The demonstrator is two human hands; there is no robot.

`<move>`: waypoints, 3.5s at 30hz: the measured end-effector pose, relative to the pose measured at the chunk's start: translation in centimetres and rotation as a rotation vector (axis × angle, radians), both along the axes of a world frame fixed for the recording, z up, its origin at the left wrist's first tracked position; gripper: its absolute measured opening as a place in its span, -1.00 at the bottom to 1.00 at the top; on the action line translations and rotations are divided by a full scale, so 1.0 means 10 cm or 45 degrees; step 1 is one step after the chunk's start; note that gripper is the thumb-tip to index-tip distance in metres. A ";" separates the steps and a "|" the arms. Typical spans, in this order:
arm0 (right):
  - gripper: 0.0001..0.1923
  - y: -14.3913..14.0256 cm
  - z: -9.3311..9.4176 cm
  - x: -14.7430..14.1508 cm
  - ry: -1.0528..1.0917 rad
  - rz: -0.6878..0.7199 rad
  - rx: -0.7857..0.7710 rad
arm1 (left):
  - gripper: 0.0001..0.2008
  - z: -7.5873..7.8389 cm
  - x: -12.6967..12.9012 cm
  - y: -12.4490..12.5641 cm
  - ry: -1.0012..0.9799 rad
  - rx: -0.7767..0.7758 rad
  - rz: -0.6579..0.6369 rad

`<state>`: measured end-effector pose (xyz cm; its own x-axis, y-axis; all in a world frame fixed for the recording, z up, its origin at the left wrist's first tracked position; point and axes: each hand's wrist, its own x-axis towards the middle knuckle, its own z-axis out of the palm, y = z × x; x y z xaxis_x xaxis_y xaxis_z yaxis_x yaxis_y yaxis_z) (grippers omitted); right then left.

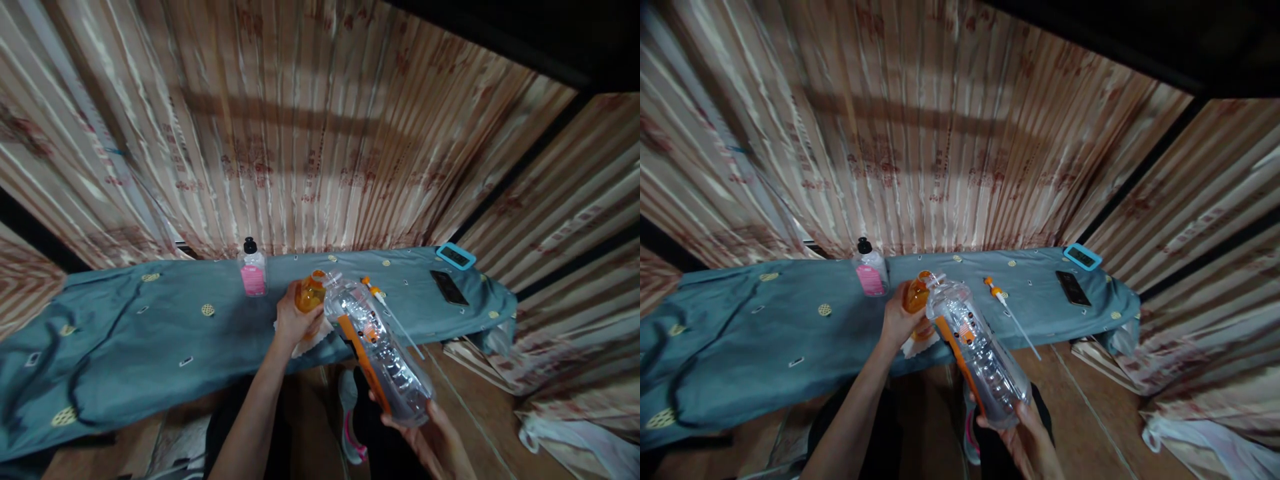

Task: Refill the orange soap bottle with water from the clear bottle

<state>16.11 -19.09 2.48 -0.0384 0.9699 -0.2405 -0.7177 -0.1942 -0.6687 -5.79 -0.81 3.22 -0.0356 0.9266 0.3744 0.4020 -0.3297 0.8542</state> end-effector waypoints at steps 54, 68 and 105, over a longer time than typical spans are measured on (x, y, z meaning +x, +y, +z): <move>-0.62 -0.01 -0.08 0.05 0.004 0.006 0.029 | -0.45 0.14 0.14 0.02 -0.123 0.080 -0.171; -0.68 -0.03 -0.06 0.03 0.051 -0.042 0.005 | -0.49 0.14 0.16 0.02 -0.110 0.123 -0.174; -0.62 -0.37 0.45 0.05 -0.249 -0.191 -0.207 | -0.46 0.16 0.23 -0.03 -0.041 0.188 -0.178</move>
